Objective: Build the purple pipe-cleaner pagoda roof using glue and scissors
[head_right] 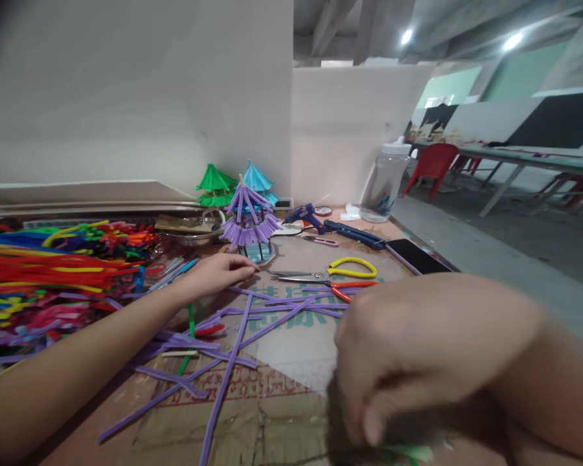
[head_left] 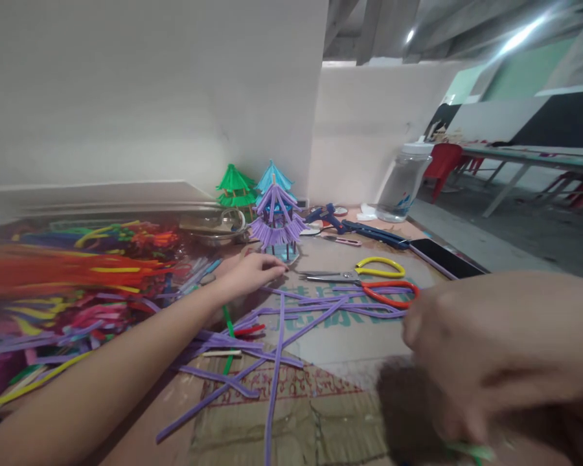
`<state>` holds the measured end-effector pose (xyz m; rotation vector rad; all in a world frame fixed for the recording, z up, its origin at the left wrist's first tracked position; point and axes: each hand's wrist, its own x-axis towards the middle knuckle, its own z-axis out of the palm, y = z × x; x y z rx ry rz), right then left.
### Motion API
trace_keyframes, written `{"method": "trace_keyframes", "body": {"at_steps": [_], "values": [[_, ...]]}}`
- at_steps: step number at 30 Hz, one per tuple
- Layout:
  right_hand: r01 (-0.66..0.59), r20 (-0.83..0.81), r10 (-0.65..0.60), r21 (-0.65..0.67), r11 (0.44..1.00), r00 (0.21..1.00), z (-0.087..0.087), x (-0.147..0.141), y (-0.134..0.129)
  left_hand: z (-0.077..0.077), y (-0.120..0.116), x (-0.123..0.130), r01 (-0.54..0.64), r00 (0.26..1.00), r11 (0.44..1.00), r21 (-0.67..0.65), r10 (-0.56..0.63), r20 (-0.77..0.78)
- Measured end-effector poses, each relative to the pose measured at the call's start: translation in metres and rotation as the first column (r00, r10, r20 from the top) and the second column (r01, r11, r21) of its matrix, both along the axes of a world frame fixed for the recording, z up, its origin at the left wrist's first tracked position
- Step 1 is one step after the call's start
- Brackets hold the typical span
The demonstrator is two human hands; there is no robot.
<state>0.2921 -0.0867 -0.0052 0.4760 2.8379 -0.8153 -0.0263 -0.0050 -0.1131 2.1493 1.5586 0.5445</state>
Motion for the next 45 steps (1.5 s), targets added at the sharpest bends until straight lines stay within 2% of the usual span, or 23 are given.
{"method": "trace_keyframes", "body": {"at_steps": [1,2,4,6,8,9,11,13,17,21,25,29,31,34,37,40,43,45], "values": [[-0.103,0.033,0.106,-0.078,0.992,0.994,-0.001,-0.014,0.005,0.002,0.0,-0.003,0.059,0.996,0.998,-0.011,-0.06,-0.061],[-0.088,0.018,0.09,-0.071,0.994,0.996,-0.004,-0.026,0.011,0.004,0.001,-0.007,0.118,0.986,0.993,-0.017,-0.12,-0.118],[-0.012,-0.008,0.012,0.025,1.0,1.0,-0.02,-0.042,0.026,0.004,0.002,-0.012,0.215,0.952,0.977,0.001,-0.21,-0.222],[0.094,-0.073,-0.086,0.109,0.99,0.994,-0.043,-0.049,0.04,0.002,0.004,-0.015,0.271,0.917,0.962,0.041,-0.244,-0.317],[0.222,-0.187,-0.179,0.242,0.944,0.966,-0.068,-0.053,0.052,0.0,0.003,-0.015,0.277,0.893,0.958,0.07,-0.23,-0.386],[0.291,-0.263,-0.212,0.314,0.904,0.941,-0.08,-0.055,0.058,0.0,0.003,-0.014,0.258,0.89,0.962,0.086,-0.202,-0.409],[0.361,-0.392,-0.194,0.413,0.836,0.899,-0.101,-0.059,0.068,0.002,0.001,-0.012,0.19,0.895,0.973,0.133,-0.116,-0.431],[0.396,-0.449,-0.187,0.434,0.809,0.874,-0.116,-0.062,0.077,0.007,-0.002,-0.01,0.146,0.907,0.97,0.195,-0.052,-0.418],[0.468,-0.49,-0.267,0.349,0.812,0.83,-0.133,-0.065,0.089,0.022,-0.009,-0.005,0.17,0.944,0.931,0.323,-0.06,-0.324],[0.484,-0.512,-0.287,0.307,0.82,0.81,-0.135,-0.067,0.09,0.034,-0.017,-0.003,0.157,0.967,0.898,0.411,-0.056,-0.249],[0.528,-0.514,-0.338,0.283,0.8,0.788,-0.133,-0.067,0.087,0.042,-0.02,-0.006,0.103,0.988,0.903,0.418,-0.043,-0.15],[0.47,-0.482,-0.279,0.338,0.815,0.83,-0.135,-0.068,0.087,0.047,-0.017,-0.011,0.062,0.998,0.909,0.412,-0.043,-0.055],[0.48,-0.501,-0.277,0.338,0.81,0.82,-0.136,-0.067,0.087,0.048,-0.016,-0.013,0.047,0.999,0.903,0.426,-0.039,-0.028],[0.544,-0.616,-0.317,0.22,0.81,0.721,-0.13,-0.062,0.085,0.05,-0.013,-0.018,-0.055,0.998,0.86,0.508,0.028,0.062],[0.581,-0.756,-0.301,0.128,0.804,0.582,-0.114,-0.054,0.081,0.046,-0.004,-0.026,-0.19,0.978,0.818,0.542,0.111,0.175],[0.623,-0.818,-0.342,0.025,0.782,0.462,-0.1,-0.052,0.079,0.034,0.012,-0.035,-0.255,0.959,0.855,0.452,0.164,0.231],[0.594,-0.79,-0.485,-0.197,0.78,0.375,-0.096,-0.056,0.081,0.013,0.027,-0.04,-0.273,0.95,0.921,0.276,0.214,0.227],[0.54,-0.755,-0.571,-0.35,0.766,0.321,-0.096,-0.058,0.084,-0.002,0.034,-0.04,-0.239,0.952,0.943,0.23,0.181,0.248]]}}
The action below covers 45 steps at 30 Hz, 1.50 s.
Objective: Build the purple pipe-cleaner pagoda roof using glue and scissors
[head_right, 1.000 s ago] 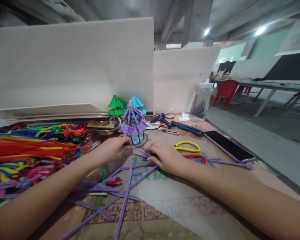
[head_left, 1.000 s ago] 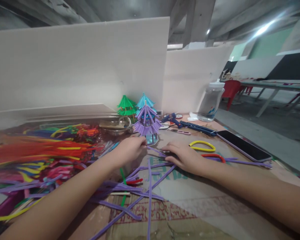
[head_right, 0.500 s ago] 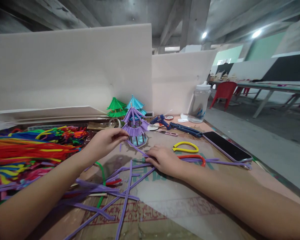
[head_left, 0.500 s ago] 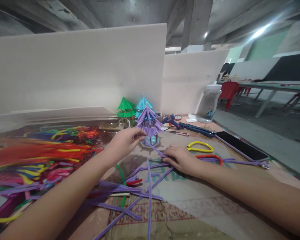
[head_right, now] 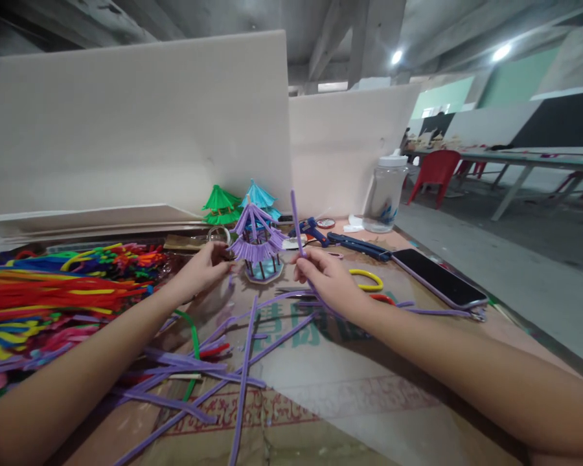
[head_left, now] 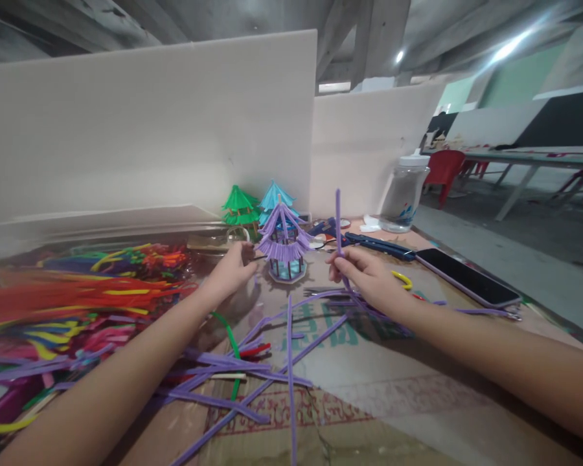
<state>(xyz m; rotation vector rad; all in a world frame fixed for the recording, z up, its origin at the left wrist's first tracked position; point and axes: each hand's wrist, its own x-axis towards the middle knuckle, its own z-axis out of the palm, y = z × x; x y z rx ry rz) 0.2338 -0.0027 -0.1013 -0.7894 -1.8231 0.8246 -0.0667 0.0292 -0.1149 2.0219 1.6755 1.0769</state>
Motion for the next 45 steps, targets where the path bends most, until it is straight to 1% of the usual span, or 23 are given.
{"method": "trace_keyframes", "body": {"at_steps": [2,4,6,9,12,13,16,19,21,23,25,28,29,30,32,33,34,35,37,39,41,42,45], "values": [[-0.014,-0.087,0.009,-0.063,0.998,0.996,0.002,0.0,0.003,-0.011,0.004,0.002,0.057,0.998,0.998,-0.004,-0.057,0.023],[-0.012,-0.16,0.003,-0.054,0.998,0.987,0.007,0.003,0.005,-0.018,0.004,0.004,0.095,0.995,0.995,-0.012,-0.096,-0.014],[-0.013,-0.213,0.01,-0.016,1.0,0.977,0.015,0.007,0.005,-0.019,0.002,0.007,0.099,0.991,0.995,-0.029,-0.101,-0.084],[0.018,-0.238,-0.015,0.01,1.0,0.971,0.032,0.013,0.001,-0.009,-0.003,0.009,0.058,0.981,0.997,-0.058,-0.068,-0.182],[0.093,-0.258,-0.063,0.102,0.99,0.964,0.049,0.02,-0.009,0.009,-0.011,0.006,0.032,0.957,0.995,-0.099,-0.059,-0.284],[0.116,-0.267,-0.07,0.162,0.98,0.961,0.053,0.022,-0.012,0.015,-0.013,0.005,0.021,0.938,0.992,-0.127,-0.063,-0.341],[0.192,-0.284,-0.107,0.292,0.937,0.953,0.063,0.027,-0.023,0.026,-0.018,0.0,0.06,0.854,0.973,-0.221,-0.165,-0.493],[0.223,-0.23,-0.149,0.341,0.913,0.962,0.065,0.027,-0.031,0.023,-0.018,-0.004,0.094,0.766,0.972,-0.217,-0.209,-0.607],[0.186,-0.1,-0.159,0.379,0.907,0.982,0.061,0.024,-0.032,0.017,-0.017,-0.004,0.101,0.723,0.969,-0.228,-0.228,-0.652],[0.107,0.098,-0.157,0.389,0.915,0.983,0.05,0.018,-0.03,0.014,-0.018,-0.003,0.101,0.71,0.96,-0.261,-0.253,-0.657],[0.017,0.294,-0.132,0.362,0.932,0.947,0.031,0.011,-0.024,0.017,-0.023,0.001,0.107,0.715,0.953,-0.282,-0.271,-0.644],[-0.11,0.484,-0.071,0.336,0.936,0.872,-0.006,0.002,-0.012,0.027,-0.037,0.011,0.163,0.74,0.931,-0.326,-0.334,-0.584],[-0.132,0.539,-0.06,0.309,0.942,0.84,-0.017,0.0,-0.007,0.031,-0.041,0.015,0.248,0.744,0.904,-0.348,-0.408,-0.529],[-0.125,0.57,-0.053,0.268,0.955,0.82,-0.026,-0.002,-0.004,0.033,-0.046,0.019,0.358,0.735,0.857,-0.37,-0.503,-0.455],[-0.102,0.609,-0.043,0.202,0.974,0.792,-0.037,-0.004,0.002,0.034,-0.052,0.025,0.533,0.656,0.735,-0.419,-0.672,-0.343],[-0.089,0.62,-0.045,0.183,0.979,0.784,-0.04,-0.004,0.003,0.032,-0.053,0.028,0.58,0.619,0.688,-0.436,-0.72,-0.313],[-0.084,0.632,-0.048,0.176,0.981,0.773,-0.04,-0.005,0.004,0.028,-0.054,0.03,0.6,0.594,0.663,-0.447,-0.744,-0.305],[-0.083,0.647,-0.055,0.18,0.98,0.76,-0.04,-0.005,0.004,0.024,-0.053,0.032,0.597,0.593,0.671,-0.439,-0.738,-0.321],[-0.085,0.676,-0.074,0.199,0.976,0.733,-0.037,-0.005,0.003,0.016,-0.05,0.033,0.532,0.627,0.718,-0.45,-0.69,-0.361],[-0.089,0.687,-0.085,0.213,0.973,0.721,-0.036,-0.005,0.002,0.012,-0.045,0.03,0.451,0.651,0.796,-0.403,-0.603,-0.461],[-0.087,0.664,-0.073,0.205,0.975,0.744,-0.037,-0.004,0.002,0.013,-0.041,0.023,0.364,0.676,0.859,-0.361,-0.51,-0.532],[-0.084,0.638,-0.061,0.195,0.977,0.767,-0.038,-0.004,0.003,0.015,-0.038,0.019,0.319,0.688,0.874,-0.366,-0.479,-0.544],[-0.05,0.55,-0.062,0.187,0.981,0.833,-0.041,-0.002,0.007,0.023,-0.034,0.005,0.226,0.697,0.883,-0.411,-0.442,-0.565]]}}
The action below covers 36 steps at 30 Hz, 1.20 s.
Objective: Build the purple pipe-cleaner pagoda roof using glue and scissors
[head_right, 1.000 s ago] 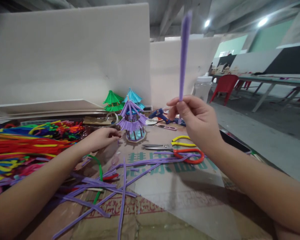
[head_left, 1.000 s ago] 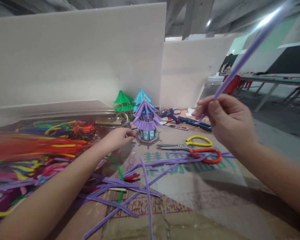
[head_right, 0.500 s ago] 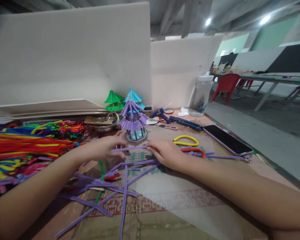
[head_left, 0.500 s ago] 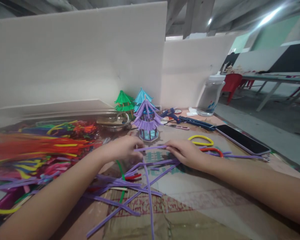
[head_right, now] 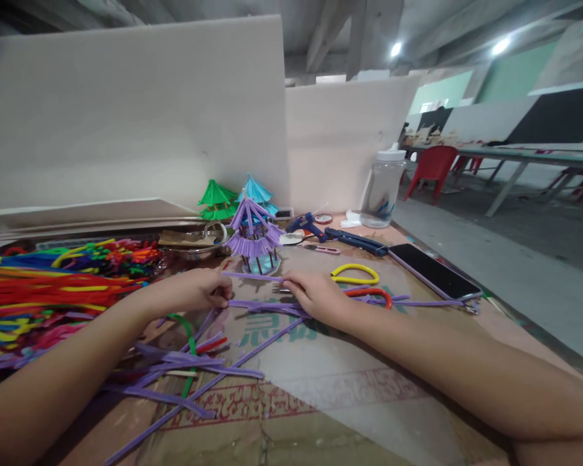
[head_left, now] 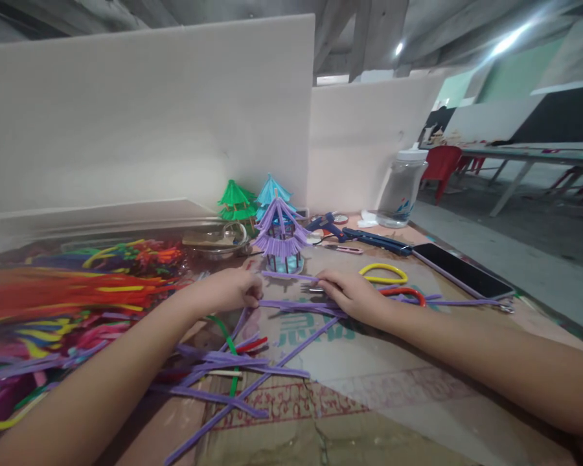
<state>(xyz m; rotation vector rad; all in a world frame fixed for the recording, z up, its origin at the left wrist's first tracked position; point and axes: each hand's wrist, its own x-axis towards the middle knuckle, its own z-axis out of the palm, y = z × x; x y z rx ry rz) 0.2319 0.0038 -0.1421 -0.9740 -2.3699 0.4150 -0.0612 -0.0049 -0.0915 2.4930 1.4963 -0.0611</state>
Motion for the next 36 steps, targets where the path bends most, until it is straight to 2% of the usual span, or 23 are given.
{"method": "trace_keyframes", "body": {"at_steps": [3,5,8,10,12,15,18,20,23,30,36], "values": [[0.014,0.018,-0.014,0.025,1.0,1.0,0.0,0.001,0.002,0.008,0.002,-0.008,-0.023,0.999,1.0,0.008,0.023,-0.033],[0.005,0.079,-0.009,0.043,0.999,0.997,0.001,0.001,0.001,0.011,0.003,-0.008,-0.062,0.998,0.996,0.064,0.063,-0.024],[0.009,0.161,-0.019,0.06,0.998,0.987,0.002,-0.001,0.0,0.008,0.009,-0.006,-0.215,0.977,0.946,0.242,0.213,0.036],[0.016,0.201,-0.029,0.066,0.998,0.979,0.002,-0.001,0.0,0.0,0.015,-0.004,-0.304,0.952,0.908,0.289,0.282,0.117],[0.014,0.22,-0.03,0.075,0.997,0.975,0.002,-0.002,0.0,-0.013,0.022,-0.004,-0.32,0.935,0.906,0.277,0.255,0.246],[0.01,0.216,-0.027,0.083,0.996,0.976,0.002,-0.002,0.0,-0.034,0.031,-0.002,-0.29,0.906,0.901,0.323,0.149,0.397],[0.004,0.196,-0.021,0.087,0.996,0.98,0.001,-0.002,0.0,-0.051,0.036,0.0,-0.247,0.869,0.921,0.301,0.074,0.489],[-0.005,0.186,-0.013,0.095,0.995,0.983,0.0,-0.002,0.0,-0.057,0.036,0.002,-0.216,0.858,0.935,0.281,0.045,0.511],[-0.014,0.173,-0.004,0.103,0.995,0.985,0.0,-0.002,0.0,-0.059,0.033,0.007,-0.173,0.86,0.944,0.282,0.006,0.51],[-0.019,0.178,0.001,0.102,0.995,0.984,0.001,-0.003,0.0,-0.061,0.021,0.02,-0.083,0.881,0.924,0.372,-0.107,0.462],[-0.018,0.189,-0.004,0.111,0.994,0.982,0.001,-0.003,0.0,-0.057,0.02,0.021,-0.297,0.852,0.885,0.359,0.076,0.517]]}}
